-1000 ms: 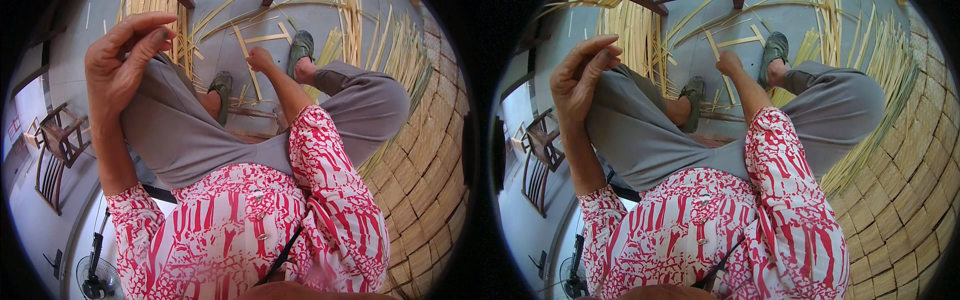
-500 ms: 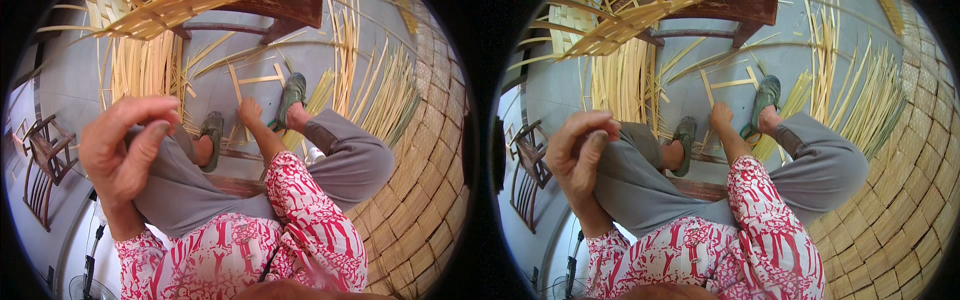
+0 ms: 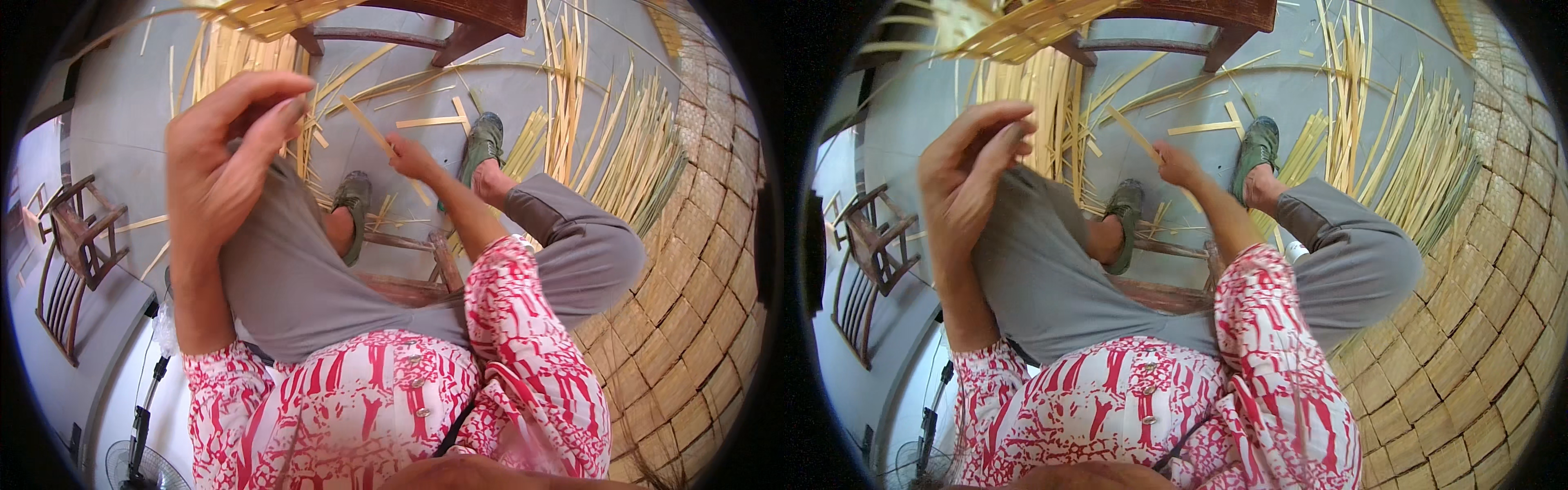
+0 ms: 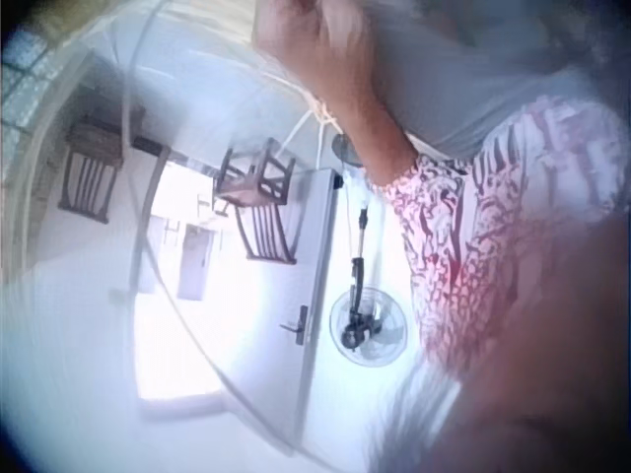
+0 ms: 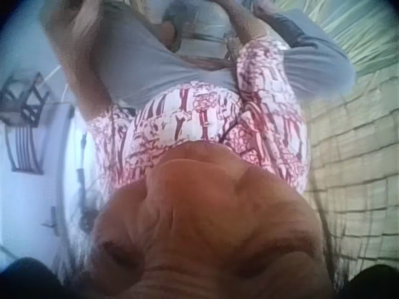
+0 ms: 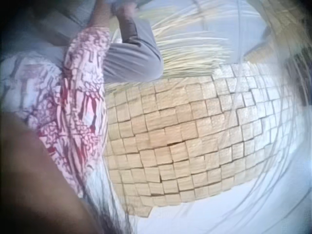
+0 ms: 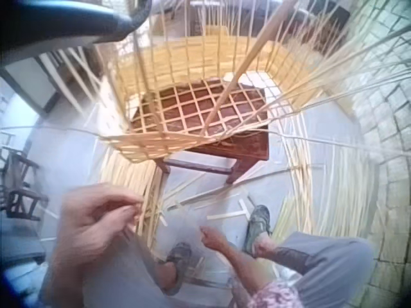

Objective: The person weaves a basket by hand, interlacing thin bamboo strips through a pre-formed frame resting on a small wooden stool. The person repeatedly pulls strips through the weave and adjusts the tension to maintain the basket's shape.

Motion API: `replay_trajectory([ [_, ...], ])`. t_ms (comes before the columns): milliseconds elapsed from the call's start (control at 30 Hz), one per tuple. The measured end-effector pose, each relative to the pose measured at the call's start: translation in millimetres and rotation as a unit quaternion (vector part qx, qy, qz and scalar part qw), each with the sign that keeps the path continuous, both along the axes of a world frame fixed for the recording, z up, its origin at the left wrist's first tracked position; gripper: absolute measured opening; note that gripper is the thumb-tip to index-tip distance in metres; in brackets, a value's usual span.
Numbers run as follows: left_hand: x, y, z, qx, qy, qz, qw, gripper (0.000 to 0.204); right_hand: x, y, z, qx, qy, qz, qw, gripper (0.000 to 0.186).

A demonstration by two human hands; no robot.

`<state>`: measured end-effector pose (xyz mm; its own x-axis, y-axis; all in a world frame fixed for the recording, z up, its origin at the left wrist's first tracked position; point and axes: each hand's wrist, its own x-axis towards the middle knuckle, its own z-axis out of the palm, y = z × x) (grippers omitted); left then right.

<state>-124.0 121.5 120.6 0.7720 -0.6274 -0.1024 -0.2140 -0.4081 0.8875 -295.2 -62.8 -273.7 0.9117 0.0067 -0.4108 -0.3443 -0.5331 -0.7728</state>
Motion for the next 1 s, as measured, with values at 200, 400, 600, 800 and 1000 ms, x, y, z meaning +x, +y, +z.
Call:
replay_trajectory([
  [200,24,-11,-50,0.066,-0.264,-0.097,0.957,0.026,78,-75,170,0.164,0.065,0.166,0.970,0.016],
  [400,31,1,-83,0.031,-0.250,-0.152,0.956,0.025,61,-110,278,0.109,-0.002,0.127,0.986,0.016],
  [600,32,-14,-86,0.070,-0.235,-0.141,0.959,0.011,34,-110,284,-0.021,-0.082,0.085,0.993,0.012],
  [800,39,-23,-73,0.118,-0.337,-0.162,0.920,0.009,24,-107,274,-0.101,-0.117,0.035,0.987,0.009],
  [1000,45,-34,-72,0.108,-0.419,-0.081,0.898,0.006,34,-97,274,0.019,-0.110,0.026,0.993,0.009],
])
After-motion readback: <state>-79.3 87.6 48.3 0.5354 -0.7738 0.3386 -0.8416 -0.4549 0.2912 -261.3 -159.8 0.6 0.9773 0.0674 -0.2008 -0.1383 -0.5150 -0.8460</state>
